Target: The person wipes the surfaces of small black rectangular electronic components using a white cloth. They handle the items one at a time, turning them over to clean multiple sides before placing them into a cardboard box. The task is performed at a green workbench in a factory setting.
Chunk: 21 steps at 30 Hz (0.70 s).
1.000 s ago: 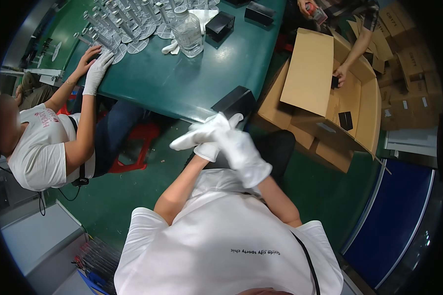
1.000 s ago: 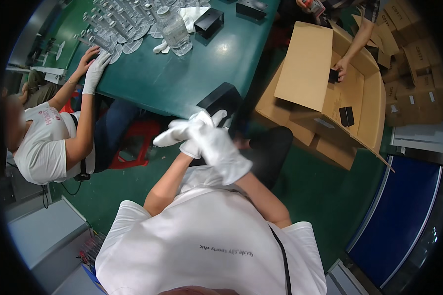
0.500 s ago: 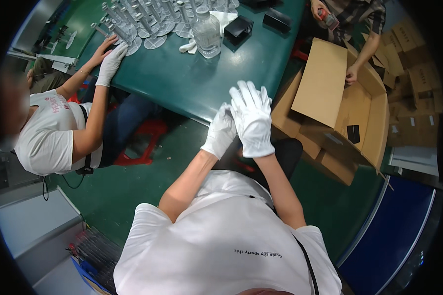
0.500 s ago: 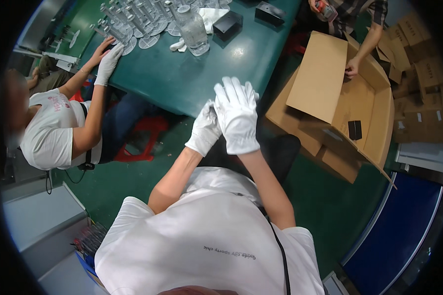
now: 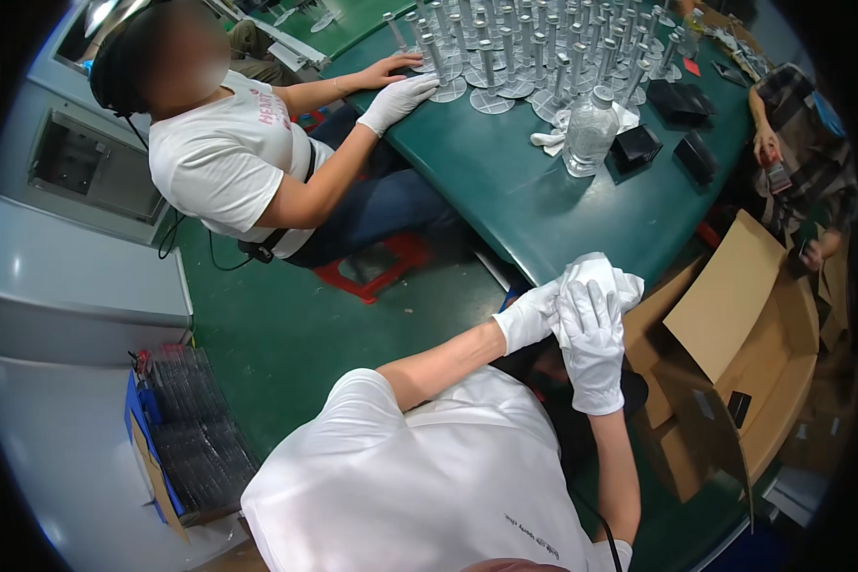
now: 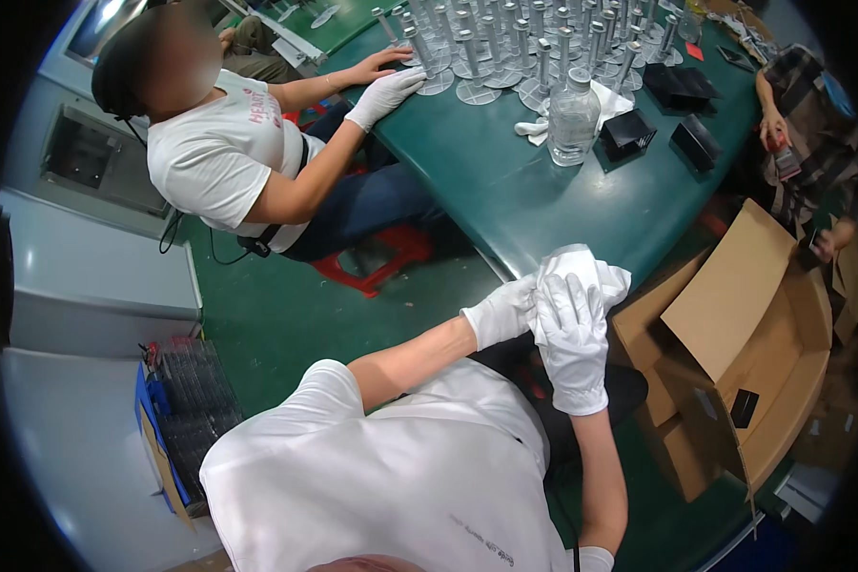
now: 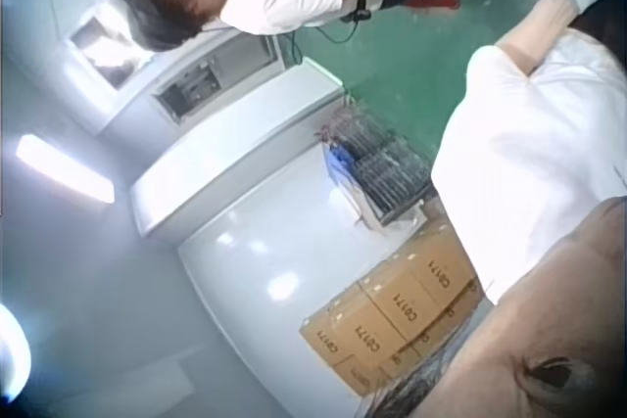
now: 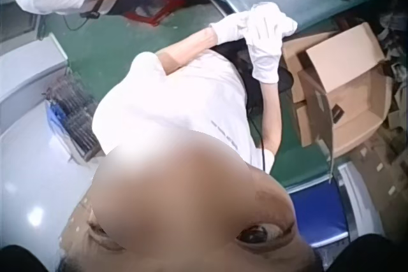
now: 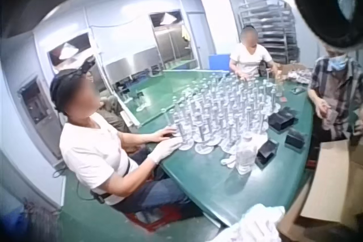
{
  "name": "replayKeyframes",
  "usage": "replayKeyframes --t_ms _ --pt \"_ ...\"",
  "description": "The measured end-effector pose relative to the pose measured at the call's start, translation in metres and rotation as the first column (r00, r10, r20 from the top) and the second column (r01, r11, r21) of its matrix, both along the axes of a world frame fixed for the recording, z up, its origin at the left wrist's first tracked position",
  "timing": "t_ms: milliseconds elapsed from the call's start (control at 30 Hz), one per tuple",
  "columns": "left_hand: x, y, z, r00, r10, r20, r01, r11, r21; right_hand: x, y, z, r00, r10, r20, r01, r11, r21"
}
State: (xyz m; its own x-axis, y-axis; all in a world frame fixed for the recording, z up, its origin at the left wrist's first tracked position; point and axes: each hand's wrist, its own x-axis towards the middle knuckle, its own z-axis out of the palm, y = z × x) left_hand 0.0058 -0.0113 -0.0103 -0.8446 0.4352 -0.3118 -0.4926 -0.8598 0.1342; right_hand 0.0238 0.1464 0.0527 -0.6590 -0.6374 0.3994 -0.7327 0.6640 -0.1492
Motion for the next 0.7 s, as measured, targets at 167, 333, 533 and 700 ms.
replayKeyframes --t_ms 167,333,533,700 --pt "0.038 -0.024 0.015 0.960 -0.090 -0.265 -0.219 0.350 -0.911 0.001 -0.003 0.015 1.000 -0.009 0.003 0.009 1.000 -0.001" --pt "0.023 -0.022 0.049 0.736 -0.494 -0.463 -0.677 -0.540 -0.500 -0.007 -0.009 0.024 0.998 -0.035 -0.049 0.037 0.999 0.034" --pt "0.009 -0.020 0.042 0.701 -0.370 -0.610 -0.713 -0.375 -0.593 -0.011 -0.010 0.027 0.994 -0.060 -0.095 0.071 0.990 0.125" --pt "-0.001 -0.028 0.047 0.704 -0.578 -0.413 -0.704 -0.486 -0.518 -0.012 -0.012 0.024 0.992 -0.070 -0.103 0.084 0.987 0.135"
